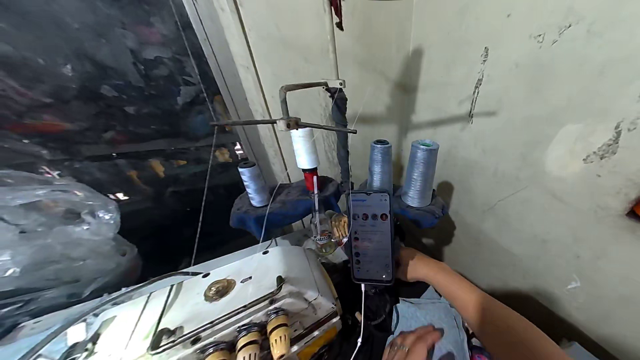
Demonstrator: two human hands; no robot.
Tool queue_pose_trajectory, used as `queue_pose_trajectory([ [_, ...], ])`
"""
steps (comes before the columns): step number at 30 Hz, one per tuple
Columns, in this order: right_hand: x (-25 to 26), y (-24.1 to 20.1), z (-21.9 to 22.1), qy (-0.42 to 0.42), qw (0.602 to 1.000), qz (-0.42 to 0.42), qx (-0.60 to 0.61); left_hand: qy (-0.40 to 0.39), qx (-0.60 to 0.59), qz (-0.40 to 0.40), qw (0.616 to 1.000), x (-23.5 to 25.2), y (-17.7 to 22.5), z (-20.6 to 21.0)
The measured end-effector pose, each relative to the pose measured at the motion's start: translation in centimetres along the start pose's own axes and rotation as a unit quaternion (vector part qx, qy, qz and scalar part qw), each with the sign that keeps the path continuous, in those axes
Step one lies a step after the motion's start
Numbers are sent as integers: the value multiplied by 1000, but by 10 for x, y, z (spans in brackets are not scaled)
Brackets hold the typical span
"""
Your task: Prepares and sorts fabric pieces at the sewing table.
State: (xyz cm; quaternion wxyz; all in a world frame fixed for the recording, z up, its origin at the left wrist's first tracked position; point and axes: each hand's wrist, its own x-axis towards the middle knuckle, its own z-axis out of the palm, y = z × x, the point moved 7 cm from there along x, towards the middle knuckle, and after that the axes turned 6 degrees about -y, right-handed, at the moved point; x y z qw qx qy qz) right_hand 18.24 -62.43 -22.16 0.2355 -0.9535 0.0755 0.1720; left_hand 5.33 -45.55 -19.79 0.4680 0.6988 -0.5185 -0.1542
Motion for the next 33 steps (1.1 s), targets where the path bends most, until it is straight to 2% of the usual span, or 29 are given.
queue_pose_trajectory([
  [4,12,-22,4,19,999,-36,31,-60,42,-125,989,47,-20,4],
  [7,15,-28,-3,58,994,-59,75,-102,77,-244,961,71,-48,7],
  [10,18,-27,-5,68,992,-49,97,-132,129,-308,933,75,-67,12],
  [14,16,-30,-3,82,988,-85,99,-183,167,-307,919,73,-72,18],
  [17,20,-30,-7,97,987,-71,109,-199,178,-302,915,73,-75,16],
  [20,31,-29,-13,116,986,-74,98,-195,132,-328,915,71,-79,17],
  [23,25,-36,-16,117,987,-70,90,-193,95,-322,922,73,-85,19],
  [27,18,-35,-9,116,986,-56,108,-203,113,-310,922,69,-82,15],
  [33,22,-30,-6,137,984,-27,115,-167,151,-282,933,61,-83,13],
])
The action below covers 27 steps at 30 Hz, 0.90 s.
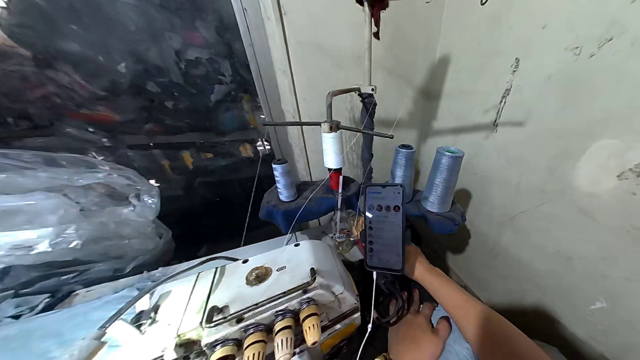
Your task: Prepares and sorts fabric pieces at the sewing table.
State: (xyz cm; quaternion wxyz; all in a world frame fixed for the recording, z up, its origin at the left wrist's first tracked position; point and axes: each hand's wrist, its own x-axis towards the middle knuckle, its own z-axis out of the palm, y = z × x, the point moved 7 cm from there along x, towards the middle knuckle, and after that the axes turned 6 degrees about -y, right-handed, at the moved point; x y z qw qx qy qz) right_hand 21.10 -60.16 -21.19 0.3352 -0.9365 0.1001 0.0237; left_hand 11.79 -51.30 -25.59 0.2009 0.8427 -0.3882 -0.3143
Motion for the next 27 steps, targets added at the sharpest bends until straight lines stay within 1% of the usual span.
queue_pose_trajectory([
  [4,-6,-3,4,15,1000,0,19,-1,4,9,1000,-2,0,1],
  [5,-8,-4,4,21,999,-7,24,12,-8,8,1000,-2,-2,0],
  [9,-7,-4,-3,69,996,-38,44,160,-66,-37,984,-8,-16,-10],
  [10,-6,-3,-4,69,997,-31,34,168,-75,-53,981,-7,-19,-11],
  [12,-3,1,-4,64,998,-12,5,150,-78,-87,982,-4,-22,-12],
  [14,0,4,-4,69,998,-11,-9,139,-52,-121,981,0,-23,-16],
  [16,-2,2,-5,54,998,4,-15,119,-22,-152,981,2,-24,-22],
  [19,-3,0,-6,47,999,11,-6,93,-5,-167,982,4,-26,-28],
  [21,-2,3,-4,57,998,-5,10,111,-1,-148,983,4,-27,-24],
  [23,0,7,-1,64,997,-23,31,162,10,-90,983,0,-25,-20],
  [25,-3,4,2,51,998,-32,37,251,25,-4,968,-6,-19,-18],
  [26,-6,2,3,37,998,-31,29,307,26,41,951,-9,-17,-17],
  [27,-8,0,5,19,999,-26,20,338,20,69,939,-12,-16,-18],
])
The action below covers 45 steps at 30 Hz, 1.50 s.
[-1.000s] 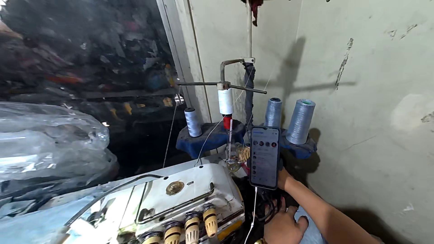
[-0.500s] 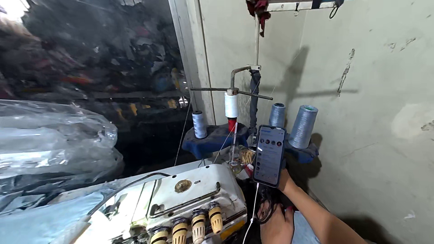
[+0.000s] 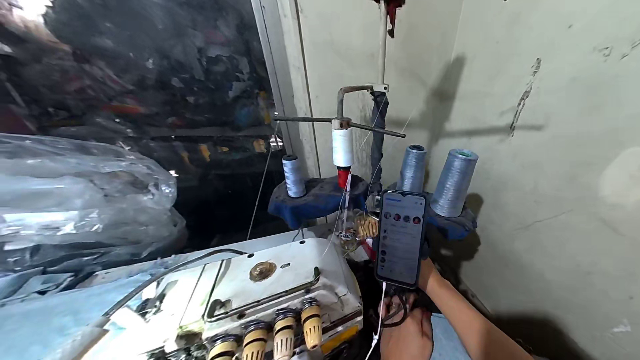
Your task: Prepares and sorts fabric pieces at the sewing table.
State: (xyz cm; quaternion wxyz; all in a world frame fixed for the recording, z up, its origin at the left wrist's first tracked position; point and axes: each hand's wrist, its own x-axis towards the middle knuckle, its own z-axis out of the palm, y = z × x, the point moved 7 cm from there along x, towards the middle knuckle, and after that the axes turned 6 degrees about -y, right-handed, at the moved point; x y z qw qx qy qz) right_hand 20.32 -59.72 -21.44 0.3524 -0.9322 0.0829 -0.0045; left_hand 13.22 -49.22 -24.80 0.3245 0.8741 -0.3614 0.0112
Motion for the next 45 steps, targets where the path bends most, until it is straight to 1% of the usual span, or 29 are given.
queue_pose_trajectory([
  [2,-2,-1,2,-36,999,22,-30,1,-6,-2,1000,-3,0,-2],
  [3,-1,2,2,-34,998,28,-37,-11,0,-18,1000,-5,-1,-2],
  [5,3,13,-1,2,999,32,-24,-61,17,-66,996,-5,-4,-1],
  [6,4,16,-2,12,999,31,-20,-95,18,-90,991,-4,-6,0],
  [7,3,16,-2,8,999,33,-17,-112,16,-103,988,-2,-8,1],
  [9,-3,13,-1,-14,999,37,-20,-122,19,-110,986,-2,-10,5],
  [12,-8,14,4,-29,998,8,-55,-116,29,-99,988,-3,-12,9],
  [13,-8,13,5,-46,997,3,-69,-122,32,-102,987,-2,-13,9],
  [15,-10,9,1,-113,988,15,-100,-139,37,-118,983,-1,-15,11],
  [17,-17,9,-12,-155,981,39,-109,-126,23,-108,986,-2,-15,10],
  [18,-22,16,-19,-160,979,62,-108,-93,7,-83,992,-4,-13,8],
  [20,-33,35,-26,-189,969,116,-112,2,-28,-13,1000,-7,-8,4],
  [21,-36,44,-25,-201,965,128,-110,3,-30,-4,1000,-8,-7,4],
  [24,-39,69,-19,-192,966,138,-106,-133,-5,-65,989,-4,-10,9],
  [26,-42,70,-14,-196,961,142,-134,-174,-4,-73,982,-4,-11,12],
  [27,-42,69,-13,-201,956,148,-152,-177,-13,-63,982,-5,-12,13],
  [29,-40,67,-22,-186,956,165,-158,-152,-53,-25,987,-8,-13,10],
  [30,-41,63,-33,-154,962,172,-147,-140,-86,-2,986,-12,-10,7],
  [32,-44,60,-49,-99,972,169,-131,-145,-156,24,977,-21,0,0],
  [33,-47,61,-49,-105,970,173,-136,-168,-185,12,968,-26,4,-2],
  [34,-52,64,-40,-139,962,182,-146,-196,-212,-9,957,-31,8,-3],
  [35,-58,66,-26,-191,951,185,-160,-223,-223,-33,948,-35,11,-3],
  [36,-63,65,-16,-233,938,182,-180,-253,-220,-53,941,-36,13,-4],
  [38,-70,56,-14,-286,925,166,-187,-301,-199,-67,930,-32,18,-7],
  [39,-74,52,-19,-295,927,157,-172,-318,-193,-61,926,-30,21,-8],
  [40,-78,51,-28,-287,934,153,-150,-324,-191,-50,925,-29,24,-9],
  [43,-89,62,-55,-202,953,180,-139,-322,-196,-18,926,-36,28,-6],
  [44,-94,65,-56,-200,947,200,-151,-310,-209,-18,927,-38,26,-3],
  [45,-101,64,-51,-220,937,220,-157,-297,-222,-22,928,-41,24,1],
])
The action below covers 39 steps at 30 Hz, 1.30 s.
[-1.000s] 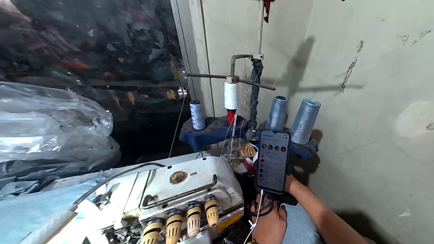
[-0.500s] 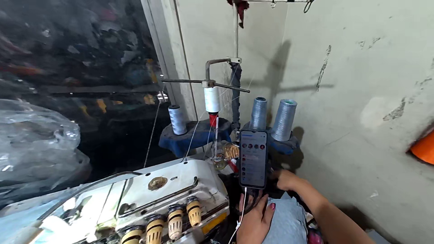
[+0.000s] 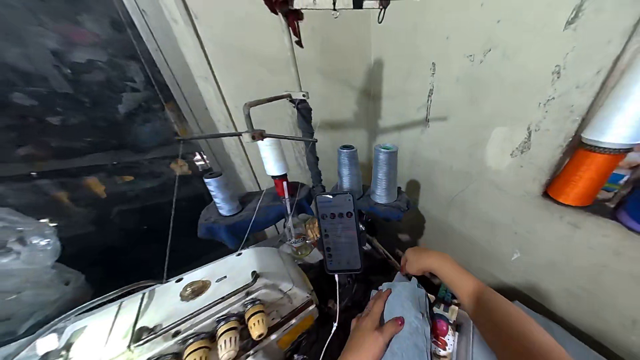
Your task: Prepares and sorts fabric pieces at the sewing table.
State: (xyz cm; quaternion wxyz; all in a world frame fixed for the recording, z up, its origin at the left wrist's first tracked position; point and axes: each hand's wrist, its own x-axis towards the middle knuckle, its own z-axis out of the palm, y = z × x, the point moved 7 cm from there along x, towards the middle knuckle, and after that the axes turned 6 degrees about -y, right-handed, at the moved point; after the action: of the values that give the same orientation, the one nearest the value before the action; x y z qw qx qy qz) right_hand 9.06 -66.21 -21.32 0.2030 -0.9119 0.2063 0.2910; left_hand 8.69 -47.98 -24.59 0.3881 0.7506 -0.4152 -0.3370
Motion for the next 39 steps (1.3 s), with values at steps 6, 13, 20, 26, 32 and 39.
queue_pose_trajectory([
  [6,-36,-17,11,35,999,-35,-11,133,-58,15,989,-62,5,-12],
  [13,-178,-90,114,121,947,-283,-92,198,-394,-17,897,-166,-25,7],
  [20,-160,-84,103,45,960,-262,-91,220,-356,-17,908,-195,-30,22],
  [26,-153,-66,28,115,965,-235,33,215,-308,-25,926,-188,-22,31],
  [32,-186,-82,-13,273,934,-220,-62,270,-101,11,957,-160,-6,17],
  [39,-150,-86,113,76,968,-168,-169,166,-135,-47,976,-122,-16,-5],
])
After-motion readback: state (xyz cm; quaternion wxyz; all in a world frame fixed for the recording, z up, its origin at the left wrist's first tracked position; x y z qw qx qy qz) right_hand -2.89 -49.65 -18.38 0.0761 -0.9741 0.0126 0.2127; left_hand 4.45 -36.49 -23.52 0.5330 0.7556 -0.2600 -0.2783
